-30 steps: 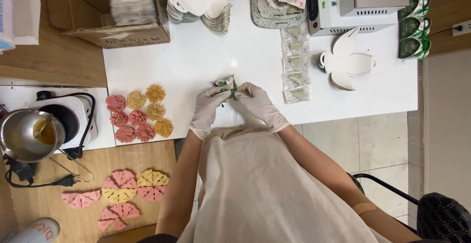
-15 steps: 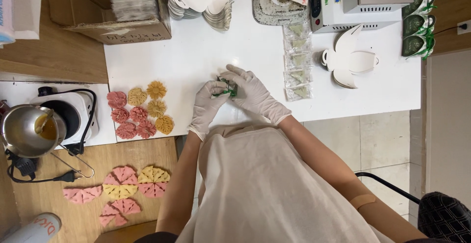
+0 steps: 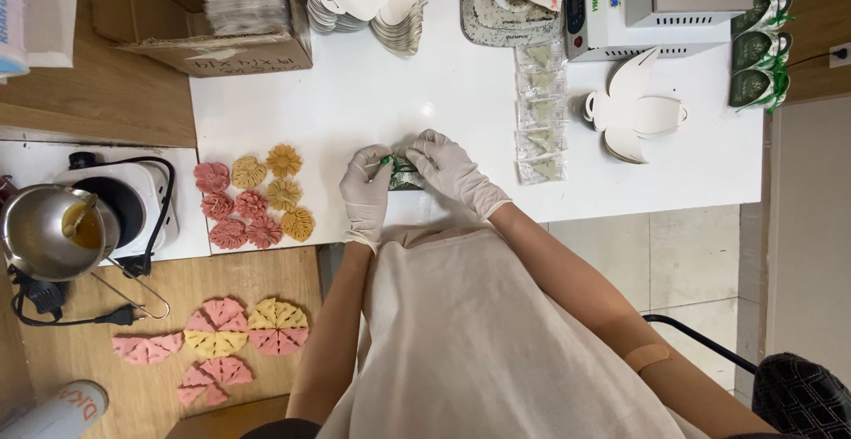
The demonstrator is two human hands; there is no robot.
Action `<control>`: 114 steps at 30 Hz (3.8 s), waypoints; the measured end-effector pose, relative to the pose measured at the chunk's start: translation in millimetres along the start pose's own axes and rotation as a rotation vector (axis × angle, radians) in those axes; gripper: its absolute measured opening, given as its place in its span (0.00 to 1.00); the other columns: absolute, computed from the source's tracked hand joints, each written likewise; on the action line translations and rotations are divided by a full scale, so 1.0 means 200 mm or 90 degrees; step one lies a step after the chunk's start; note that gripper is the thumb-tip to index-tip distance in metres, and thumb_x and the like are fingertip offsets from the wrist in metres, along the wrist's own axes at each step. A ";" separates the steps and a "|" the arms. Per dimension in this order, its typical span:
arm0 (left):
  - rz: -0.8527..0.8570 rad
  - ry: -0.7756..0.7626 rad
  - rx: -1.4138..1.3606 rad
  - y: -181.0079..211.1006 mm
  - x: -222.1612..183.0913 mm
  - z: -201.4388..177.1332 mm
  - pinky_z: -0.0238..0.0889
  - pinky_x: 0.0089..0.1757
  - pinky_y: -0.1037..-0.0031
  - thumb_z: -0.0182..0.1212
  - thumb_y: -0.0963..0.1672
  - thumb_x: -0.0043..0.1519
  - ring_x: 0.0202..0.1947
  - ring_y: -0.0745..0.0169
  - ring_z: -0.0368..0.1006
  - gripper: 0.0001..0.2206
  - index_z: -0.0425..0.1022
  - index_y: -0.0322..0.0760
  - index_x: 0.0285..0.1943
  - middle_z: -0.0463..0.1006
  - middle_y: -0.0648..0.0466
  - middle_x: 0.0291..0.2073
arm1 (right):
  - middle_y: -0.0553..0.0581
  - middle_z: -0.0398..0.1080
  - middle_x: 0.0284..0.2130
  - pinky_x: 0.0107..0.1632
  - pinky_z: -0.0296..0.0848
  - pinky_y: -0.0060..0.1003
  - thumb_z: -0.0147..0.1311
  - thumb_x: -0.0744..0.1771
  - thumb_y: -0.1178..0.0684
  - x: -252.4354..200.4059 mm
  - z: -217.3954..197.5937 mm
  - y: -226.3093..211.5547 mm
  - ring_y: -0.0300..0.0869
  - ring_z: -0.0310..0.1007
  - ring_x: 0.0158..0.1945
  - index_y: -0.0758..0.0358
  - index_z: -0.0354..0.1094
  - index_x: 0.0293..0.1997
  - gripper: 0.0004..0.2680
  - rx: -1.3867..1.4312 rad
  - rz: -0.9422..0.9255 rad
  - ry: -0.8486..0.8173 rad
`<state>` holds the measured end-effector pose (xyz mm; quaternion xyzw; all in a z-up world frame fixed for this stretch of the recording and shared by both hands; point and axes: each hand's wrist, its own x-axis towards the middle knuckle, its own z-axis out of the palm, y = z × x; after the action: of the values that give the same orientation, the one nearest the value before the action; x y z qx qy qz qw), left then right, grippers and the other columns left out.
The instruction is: Gathering paper filler and placing it into a small flower-shaped gift box, then tying a green ribbon around a small packaged item.
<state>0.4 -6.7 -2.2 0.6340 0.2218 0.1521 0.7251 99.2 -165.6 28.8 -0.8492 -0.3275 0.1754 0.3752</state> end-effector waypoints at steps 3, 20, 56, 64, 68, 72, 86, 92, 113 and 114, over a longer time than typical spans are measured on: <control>-0.028 -0.001 -0.025 -0.06 0.01 -0.01 0.73 0.48 0.78 0.63 0.34 0.61 0.46 0.68 0.79 0.11 0.78 0.29 0.53 0.82 0.52 0.45 | 0.58 0.73 0.42 0.52 0.73 0.39 0.54 0.68 0.52 0.05 0.01 0.00 0.50 0.73 0.46 0.60 0.76 0.49 0.08 0.061 0.102 -0.005; -0.013 -0.012 0.091 0.05 -0.09 -0.10 0.72 0.49 0.77 0.67 0.37 0.60 0.49 0.65 0.79 0.10 0.83 0.32 0.50 0.83 0.48 0.50 | 0.58 0.72 0.29 0.39 0.74 0.36 0.55 0.66 0.57 0.12 -0.05 -0.14 0.40 0.70 0.30 0.66 0.69 0.39 0.04 0.152 0.113 -0.037; 0.295 -0.136 0.534 0.26 -0.02 -0.04 0.63 0.60 0.58 0.72 0.45 0.57 0.67 0.48 0.64 0.05 0.85 0.47 0.40 0.74 0.53 0.58 | 0.60 0.73 0.41 0.47 0.75 0.43 0.60 0.65 0.51 -0.12 -0.03 -0.17 0.54 0.76 0.43 0.61 0.71 0.45 0.09 -0.030 0.024 0.040; 0.323 -0.119 0.547 0.22 -0.02 -0.03 0.63 0.58 0.56 0.72 0.44 0.56 0.66 0.49 0.66 0.06 0.86 0.46 0.40 0.75 0.55 0.56 | 0.60 0.74 0.40 0.45 0.76 0.43 0.59 0.66 0.53 -0.11 -0.01 -0.16 0.54 0.76 0.40 0.63 0.71 0.44 0.07 -0.045 0.059 0.052; 0.173 -0.118 0.318 0.09 -0.01 -0.02 0.69 0.55 0.65 0.73 0.41 0.54 0.63 0.53 0.69 0.08 0.86 0.46 0.41 0.73 0.55 0.57 | 0.59 0.74 0.41 0.45 0.77 0.42 0.59 0.66 0.55 -0.13 -0.01 -0.16 0.52 0.77 0.40 0.62 0.71 0.43 0.06 -0.003 0.079 0.066; -0.029 -0.104 0.043 -0.03 -0.01 -0.05 0.73 0.55 0.72 0.73 0.37 0.53 0.58 0.61 0.74 0.12 0.86 0.46 0.43 0.68 0.58 0.61 | 0.58 0.74 0.41 0.45 0.77 0.41 0.59 0.66 0.56 -0.13 -0.05 -0.21 0.51 0.77 0.40 0.61 0.70 0.43 0.05 0.000 0.080 0.053; 0.130 -0.275 0.338 0.23 0.03 -0.12 0.47 0.68 0.59 0.85 0.43 0.40 0.75 0.38 0.47 0.52 0.54 0.39 0.76 0.59 0.43 0.72 | 0.58 0.71 0.42 0.45 0.75 0.41 0.63 0.64 0.57 -0.15 -0.13 -0.23 0.51 0.76 0.41 0.59 0.72 0.43 0.06 -0.055 0.077 0.073; 0.002 -0.401 0.154 0.33 0.02 0.06 0.60 0.64 0.64 0.80 0.42 0.46 0.71 0.48 0.60 0.51 0.50 0.39 0.79 0.61 0.46 0.72 | 0.55 0.70 0.43 0.49 0.76 0.37 0.63 0.65 0.59 -0.23 -0.43 -0.26 0.47 0.75 0.44 0.60 0.73 0.44 0.06 0.046 0.040 0.137; 0.261 -0.443 0.265 0.54 -0.34 1.51 0.55 0.65 0.56 0.78 0.40 0.50 0.71 0.34 0.54 0.43 0.52 0.31 0.73 0.54 0.38 0.70 | 0.51 0.72 0.31 0.39 0.73 0.29 0.63 0.65 0.58 -0.95 -1.16 0.19 0.33 0.69 0.33 0.66 0.71 0.44 0.07 0.220 0.389 0.552; 0.232 -0.505 0.287 0.57 -0.37 1.59 0.51 0.65 0.53 0.78 0.41 0.47 0.72 0.30 0.48 0.47 0.49 0.29 0.74 0.50 0.34 0.71 | 0.49 0.74 0.31 0.40 0.74 0.28 0.62 0.65 0.59 -1.01 -1.21 0.26 0.32 0.70 0.33 0.66 0.71 0.43 0.06 0.203 0.425 0.583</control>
<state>107.1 -296.7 151.3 0.8126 -0.1587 -0.0288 0.5601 107.6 -457.4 158.9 -0.8287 0.1833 -0.0536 0.5262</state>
